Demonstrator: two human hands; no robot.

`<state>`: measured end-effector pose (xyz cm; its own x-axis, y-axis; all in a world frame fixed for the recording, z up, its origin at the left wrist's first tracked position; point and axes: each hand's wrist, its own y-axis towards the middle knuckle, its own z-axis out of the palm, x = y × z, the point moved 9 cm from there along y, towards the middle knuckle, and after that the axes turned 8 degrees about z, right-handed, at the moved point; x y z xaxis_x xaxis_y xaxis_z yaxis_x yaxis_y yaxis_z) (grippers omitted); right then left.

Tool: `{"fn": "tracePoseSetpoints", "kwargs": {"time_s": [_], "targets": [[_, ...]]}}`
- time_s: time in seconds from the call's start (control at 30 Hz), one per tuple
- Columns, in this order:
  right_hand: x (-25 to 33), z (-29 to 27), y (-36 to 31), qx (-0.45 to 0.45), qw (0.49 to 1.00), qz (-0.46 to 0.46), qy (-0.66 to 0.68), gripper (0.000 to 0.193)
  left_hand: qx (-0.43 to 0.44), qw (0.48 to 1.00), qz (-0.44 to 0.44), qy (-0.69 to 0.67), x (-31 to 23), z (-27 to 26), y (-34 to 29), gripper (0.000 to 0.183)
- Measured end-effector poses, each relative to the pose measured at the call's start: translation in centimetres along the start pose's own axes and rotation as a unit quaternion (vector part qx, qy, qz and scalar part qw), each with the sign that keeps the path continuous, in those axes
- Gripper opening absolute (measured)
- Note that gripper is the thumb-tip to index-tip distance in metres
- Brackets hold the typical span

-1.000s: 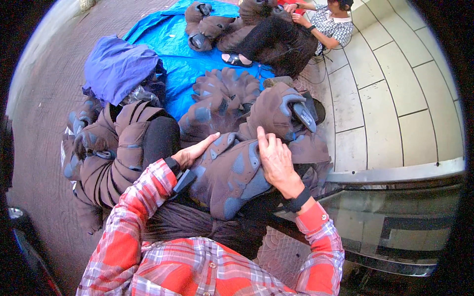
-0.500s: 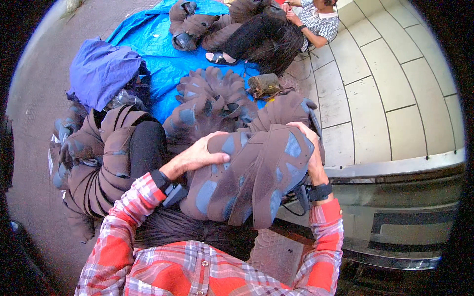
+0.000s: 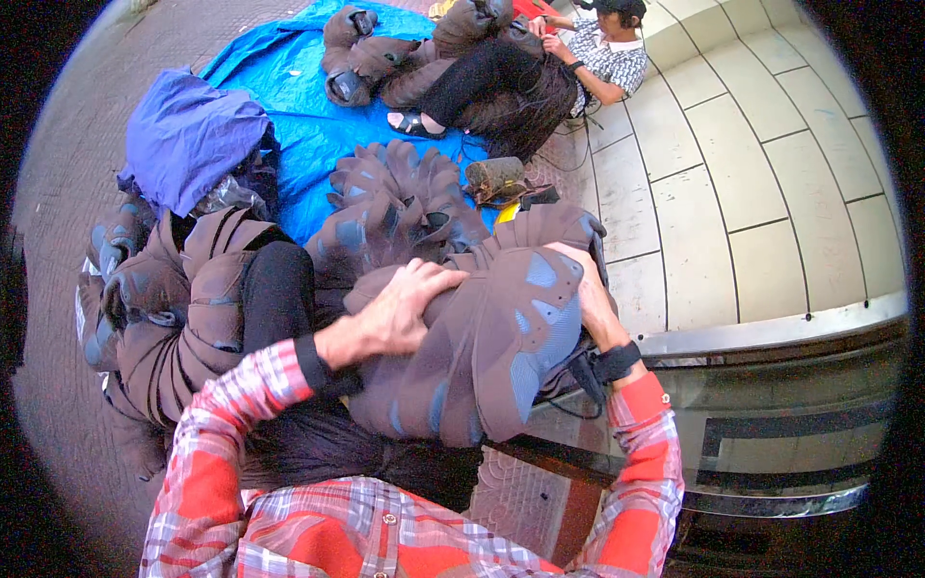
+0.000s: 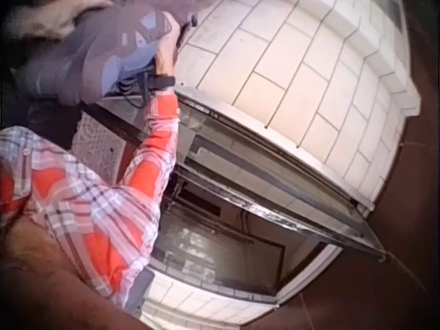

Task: Manually thread laces through shoe eyelets as part of a manufacturing or assembly process.

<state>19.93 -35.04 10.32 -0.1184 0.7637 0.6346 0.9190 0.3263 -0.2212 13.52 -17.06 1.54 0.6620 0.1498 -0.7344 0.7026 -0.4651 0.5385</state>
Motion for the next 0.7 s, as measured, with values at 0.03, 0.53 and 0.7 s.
{"fn": "tracePoseSetpoints", "kwargs": {"time_s": [0.03, 0.53, 0.7], "targets": [[-1.4, -0.3, 0.0, -0.005, 0.996, 0.021, 0.09, 0.03, -0.017, 1.0, -0.013, 0.004, -1.2, 0.2, -0.6, 0.071], [9.6, 4.0, -3.7, 0.029, 0.988, -0.147, -0.047, 0.027, 0.181, 0.811, -0.48, -0.281, 12.3, 3.6, -9.4, 0.077], [10.4, 3.0, -4.4, -0.054, 0.984, -0.153, -0.073, 0.027, 0.125, 0.863, -0.313, -0.377, 4.6, 0.3, -7.3, 0.051]]}}
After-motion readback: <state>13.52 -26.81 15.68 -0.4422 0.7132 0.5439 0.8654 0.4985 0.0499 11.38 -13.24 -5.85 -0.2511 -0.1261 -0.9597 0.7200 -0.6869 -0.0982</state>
